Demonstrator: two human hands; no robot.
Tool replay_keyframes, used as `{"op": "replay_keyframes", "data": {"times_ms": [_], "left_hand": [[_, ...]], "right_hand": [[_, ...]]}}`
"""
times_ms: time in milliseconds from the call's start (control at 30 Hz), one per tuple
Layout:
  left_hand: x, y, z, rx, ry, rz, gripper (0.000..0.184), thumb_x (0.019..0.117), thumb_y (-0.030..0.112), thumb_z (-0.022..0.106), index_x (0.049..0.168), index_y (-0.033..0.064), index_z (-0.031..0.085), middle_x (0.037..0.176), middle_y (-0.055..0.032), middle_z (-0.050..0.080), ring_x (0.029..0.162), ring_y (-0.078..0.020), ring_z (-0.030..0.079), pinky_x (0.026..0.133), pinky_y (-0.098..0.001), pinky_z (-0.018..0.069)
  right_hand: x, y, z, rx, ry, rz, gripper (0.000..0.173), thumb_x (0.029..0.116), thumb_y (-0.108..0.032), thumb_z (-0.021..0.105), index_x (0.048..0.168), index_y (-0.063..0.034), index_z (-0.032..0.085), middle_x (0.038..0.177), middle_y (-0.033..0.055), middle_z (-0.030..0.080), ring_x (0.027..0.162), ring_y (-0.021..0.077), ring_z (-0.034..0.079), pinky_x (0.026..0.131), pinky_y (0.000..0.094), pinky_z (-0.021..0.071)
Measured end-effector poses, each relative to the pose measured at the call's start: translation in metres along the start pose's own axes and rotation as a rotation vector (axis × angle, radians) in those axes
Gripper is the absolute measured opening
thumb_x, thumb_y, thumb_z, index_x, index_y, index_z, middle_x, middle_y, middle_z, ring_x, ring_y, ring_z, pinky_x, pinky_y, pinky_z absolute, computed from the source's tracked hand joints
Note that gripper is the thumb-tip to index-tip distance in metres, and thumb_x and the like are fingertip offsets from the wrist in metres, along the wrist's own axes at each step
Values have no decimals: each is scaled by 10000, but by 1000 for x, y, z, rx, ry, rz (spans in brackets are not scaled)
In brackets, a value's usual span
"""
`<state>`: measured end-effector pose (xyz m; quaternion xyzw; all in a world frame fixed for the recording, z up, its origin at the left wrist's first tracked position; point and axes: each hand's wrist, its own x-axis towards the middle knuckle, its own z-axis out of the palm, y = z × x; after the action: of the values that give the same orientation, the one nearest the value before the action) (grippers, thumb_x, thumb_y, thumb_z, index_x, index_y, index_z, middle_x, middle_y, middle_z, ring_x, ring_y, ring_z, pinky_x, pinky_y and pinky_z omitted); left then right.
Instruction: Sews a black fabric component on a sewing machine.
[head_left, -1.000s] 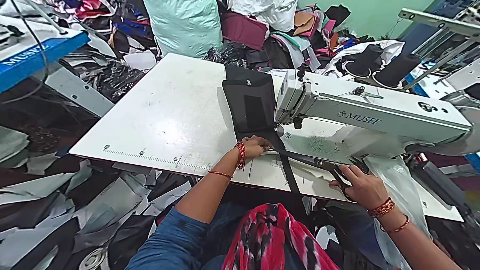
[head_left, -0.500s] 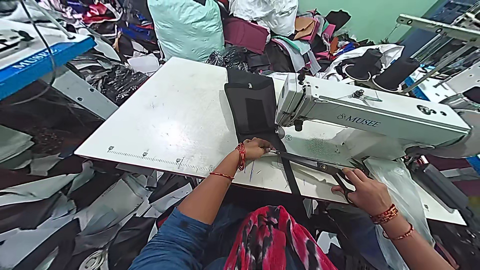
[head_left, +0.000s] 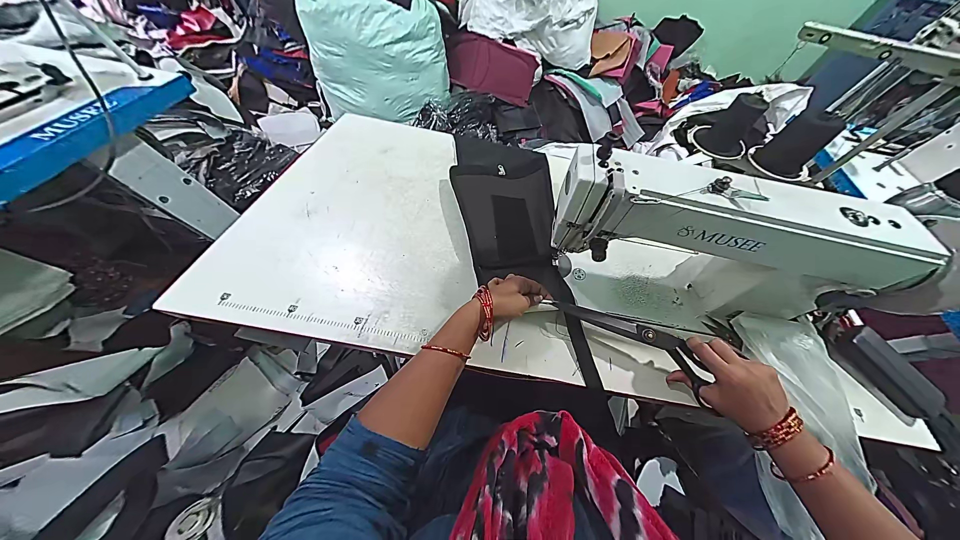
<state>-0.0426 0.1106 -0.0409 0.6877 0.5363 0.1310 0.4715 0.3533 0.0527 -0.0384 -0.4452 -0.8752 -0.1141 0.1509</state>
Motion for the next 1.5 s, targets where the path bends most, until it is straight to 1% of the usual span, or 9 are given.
{"op": "replay_keyframes", "data": {"times_ms": [133,400,567,933,1067,1200,1300,1400,1500], "left_hand": [[0,0,-1,9,-2,9,253,1060,138,511,1165,111,739,1087,-97,704,1144,-246,579,1044,-577,315],[0,0,-1,16,-6,5,260,1065,152,503,1172,118,738,1095,-84,705,1165,-238,568,1061,-578,296],[-1,3,-2,37,-25,-11,262,1069,154,503,1192,120,731,1116,-84,700,1171,-237,558,1060,-573,285],[-1,2,0,31,-8,-20,265,1071,154,502,1196,114,731,1126,-98,699,1186,-255,556,1063,-578,293],[-4,5,3,64,17,-15,257,1065,168,512,1195,123,730,1133,-79,704,1184,-237,558,1086,-574,257],[-12,10,11,178,-5,28,322,1003,279,631,1292,153,693,1302,-91,659,1344,-313,463,1142,-640,162],[-15,25,28,381,55,-31,388,932,195,657,1317,144,657,1375,-124,607,1370,-357,457,1131,-648,252],[-17,34,45,435,178,-41,343,981,124,578,1309,94,673,1397,-150,614,1377,-344,493,1159,-586,295],[-15,31,59,453,306,60,294,1010,113,542,1241,26,700,1299,-199,665,1284,-373,581,1088,-544,414]], "right_hand": [[-1,0,4,9,4,-13,586,784,-478,660,1079,25,722,783,224,650,495,388,621,366,507,425],[-1,-4,4,27,-8,-3,538,773,-387,690,1079,54,720,778,234,662,507,403,632,383,525,444],[0,0,2,-12,-38,5,598,758,-452,695,1105,35,717,826,234,672,547,409,650,400,536,458],[-2,-4,2,32,-30,25,535,745,-348,734,1107,45,717,818,249,670,535,424,646,396,548,455],[-14,-9,0,136,-85,166,622,769,-429,752,1152,58,692,892,264,700,612,443,675,475,595,501],[-34,-12,-9,246,-80,380,654,765,-394,804,1187,84,659,923,265,698,661,420,648,570,614,509],[-51,-16,-15,261,-51,465,645,771,-395,792,1163,97,651,840,242,664,609,365,589,555,568,482],[-64,-23,-17,270,-34,511,631,759,-381,792,1160,88,662,794,217,650,579,338,565,537,555,467],[-74,-32,-18,300,-35,561,661,754,-400,802,1184,83,665,843,225,687,624,350,622,587,574,509]]}}
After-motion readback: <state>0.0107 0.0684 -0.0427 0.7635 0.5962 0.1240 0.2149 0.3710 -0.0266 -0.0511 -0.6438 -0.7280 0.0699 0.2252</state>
